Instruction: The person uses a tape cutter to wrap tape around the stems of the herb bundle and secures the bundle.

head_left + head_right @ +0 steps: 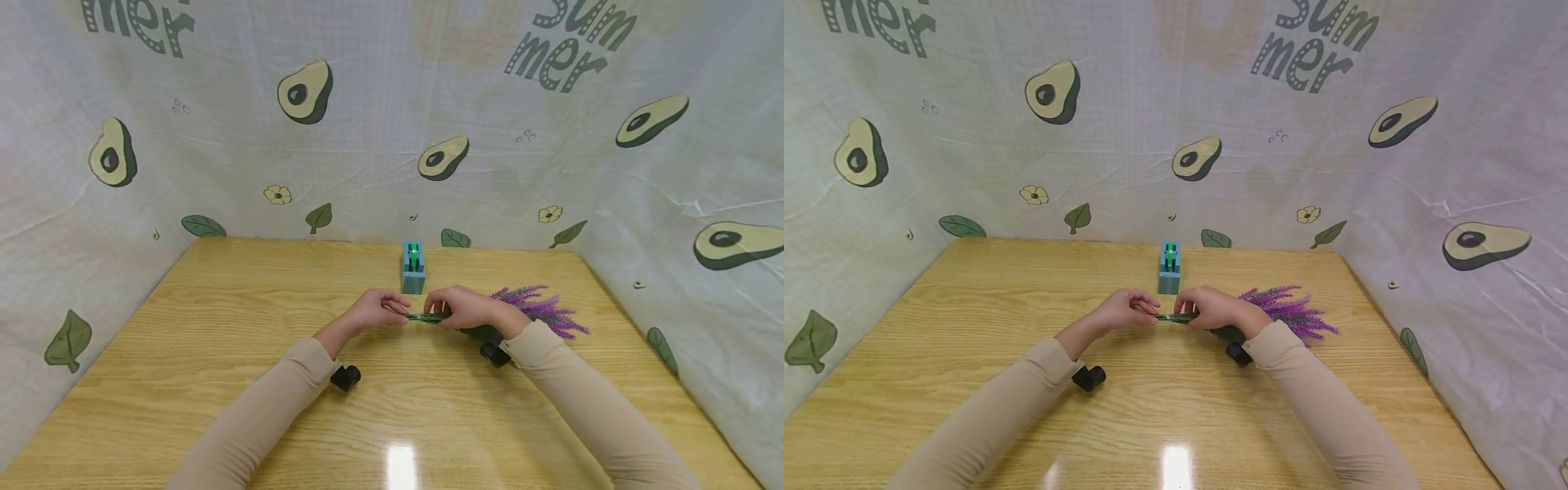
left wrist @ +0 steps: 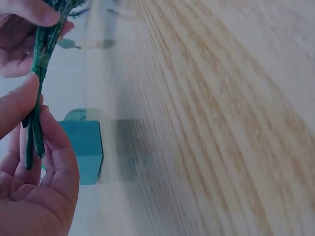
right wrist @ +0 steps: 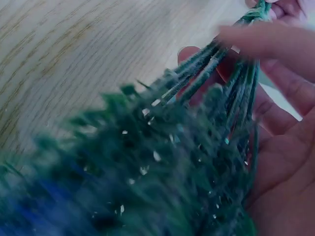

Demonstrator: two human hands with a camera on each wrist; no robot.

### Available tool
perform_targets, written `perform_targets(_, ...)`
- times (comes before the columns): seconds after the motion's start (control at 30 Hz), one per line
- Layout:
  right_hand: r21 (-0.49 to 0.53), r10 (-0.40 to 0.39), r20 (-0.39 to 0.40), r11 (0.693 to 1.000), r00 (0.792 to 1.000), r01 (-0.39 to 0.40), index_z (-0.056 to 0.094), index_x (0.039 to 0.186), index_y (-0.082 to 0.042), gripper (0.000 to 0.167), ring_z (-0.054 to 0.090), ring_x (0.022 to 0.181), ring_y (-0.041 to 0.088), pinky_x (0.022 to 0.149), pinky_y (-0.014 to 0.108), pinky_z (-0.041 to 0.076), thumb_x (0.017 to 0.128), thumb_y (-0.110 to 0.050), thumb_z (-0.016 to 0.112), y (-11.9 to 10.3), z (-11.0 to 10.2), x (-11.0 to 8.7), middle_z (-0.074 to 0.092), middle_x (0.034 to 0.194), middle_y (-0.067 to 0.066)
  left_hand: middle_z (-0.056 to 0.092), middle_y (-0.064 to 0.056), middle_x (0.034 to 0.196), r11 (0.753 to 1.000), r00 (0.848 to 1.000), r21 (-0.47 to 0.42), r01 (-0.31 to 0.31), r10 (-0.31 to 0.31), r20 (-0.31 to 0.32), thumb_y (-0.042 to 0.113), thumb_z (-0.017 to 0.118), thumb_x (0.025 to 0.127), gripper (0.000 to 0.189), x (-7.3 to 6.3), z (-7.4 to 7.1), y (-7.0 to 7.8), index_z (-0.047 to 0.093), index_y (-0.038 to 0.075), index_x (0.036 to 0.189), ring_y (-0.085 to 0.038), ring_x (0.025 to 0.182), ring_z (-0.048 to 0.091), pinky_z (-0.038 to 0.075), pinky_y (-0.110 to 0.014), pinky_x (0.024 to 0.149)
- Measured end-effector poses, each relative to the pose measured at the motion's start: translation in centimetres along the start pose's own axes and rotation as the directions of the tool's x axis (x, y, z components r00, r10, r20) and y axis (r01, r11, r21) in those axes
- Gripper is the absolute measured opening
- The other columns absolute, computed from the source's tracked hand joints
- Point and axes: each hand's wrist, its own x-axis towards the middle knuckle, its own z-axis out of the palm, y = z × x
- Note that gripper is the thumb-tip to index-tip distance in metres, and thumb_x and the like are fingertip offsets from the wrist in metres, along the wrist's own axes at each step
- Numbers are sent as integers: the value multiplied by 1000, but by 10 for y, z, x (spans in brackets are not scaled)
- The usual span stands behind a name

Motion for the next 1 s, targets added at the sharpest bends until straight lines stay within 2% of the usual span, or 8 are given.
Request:
perform_targets(0.07, -3, -4, 2, 1000, 1000, 4, 66, 102, -3, 14, 55, 72, 11, 65, 27, 48, 89, -4, 60, 0, 0, 1, 62, 86, 1, 68, -6, 92, 1000, 1000, -13, -5, 4, -5, 2, 73, 80, 36, 1, 0, -1, 60, -4, 113, -17, 84, 63, 51, -31, 76)
perform_targets(0.13, -20, -10, 2, 1000, 1000, 10, 67, 100, -1, 15, 54, 70, 9, 65, 26, 47, 93, -7, 55, -2, -1, 2, 64, 86, 2, 68, -6, 92, 1000, 1000, -12, 2, -2, -11, 2, 73, 79, 41, 1, 0, -1, 58, -3, 117, -18, 84, 64, 51, -30, 76)
perform_targets(0.27, -64, -16, -7, 998, 1000, 16, 68, 95, -1, 16, 52, 69, 9, 65, 25, 46, 95, -6, 53, -4, -1, 4, 64, 85, 2, 67, -7, 94, 1000, 1000, -1, 14, -14, -9, 3, 74, 79, 45, 1, 0, -2, 58, -2, 121, -19, 85, 64, 51, -31, 77)
perform_targets(0.53, -80, 1, -22, 997, 1000, -3, 66, 91, -5, 13, 45, 63, 6, 61, 24, 42, 95, -7, 54, -2, -1, 4, 58, 78, -3, 66, -1, 93, 994, 1000, 105, 18, -16, -17, 12, 73, 82, 19, 0, 1, -1, 73, 6, 99, -14, 80, 58, 50, -34, 73)
perform_targets(0.7, -57, -14, -8, 998, 1000, 14, 63, 90, -6, 12, 50, 61, 10, 58, 24, 43, 96, -7, 52, -3, -1, 3, 58, 75, 0, 65, -1, 94, 995, 998, 82, 53, -51, -23, 14, 73, 82, 18, -2, 0, 1, 74, 9, 99, -15, 81, 59, 51, -35, 75)
perform_targets(0.83, 18, 10, 32, 1000, 999, -11, 61, 94, -2, 12, 58, 63, 18, 57, 24, 46, 96, -9, 52, -2, 0, 3, 61, 79, 9, 66, -2, 94, 997, 999, 67, 47, -45, -26, 13, 74, 81, 18, -1, -1, -1, 74, 7, 98, -15, 81, 60, 51, -35, 75)
perform_targets(0.9, 34, 17, 34, 999, 999, -18, 61, 96, -1, 11, 57, 62, 18, 56, 24, 46, 95, -9, 54, -2, 0, 3, 61, 79, 9, 66, -3, 94, 998, 999, 49, 46, -45, -25, 11, 74, 80, 18, 0, -2, -1, 74, 6, 97, -15, 81, 61, 52, -35, 75)
perform_targets(1.0, 11, 4, 11, 1000, 1000, -4, 62, 94, -4, 8, 53, 63, 12, 58, 25, 44, 93, -10, 58, -1, 0, 3, 60, 79, 1, 66, -5, 93, 999, 998, 2, 55, -55, -16, 7, 74, 80, 18, 0, -2, -1, 73, 4, 97, -15, 79, 62, 53, -35, 75)
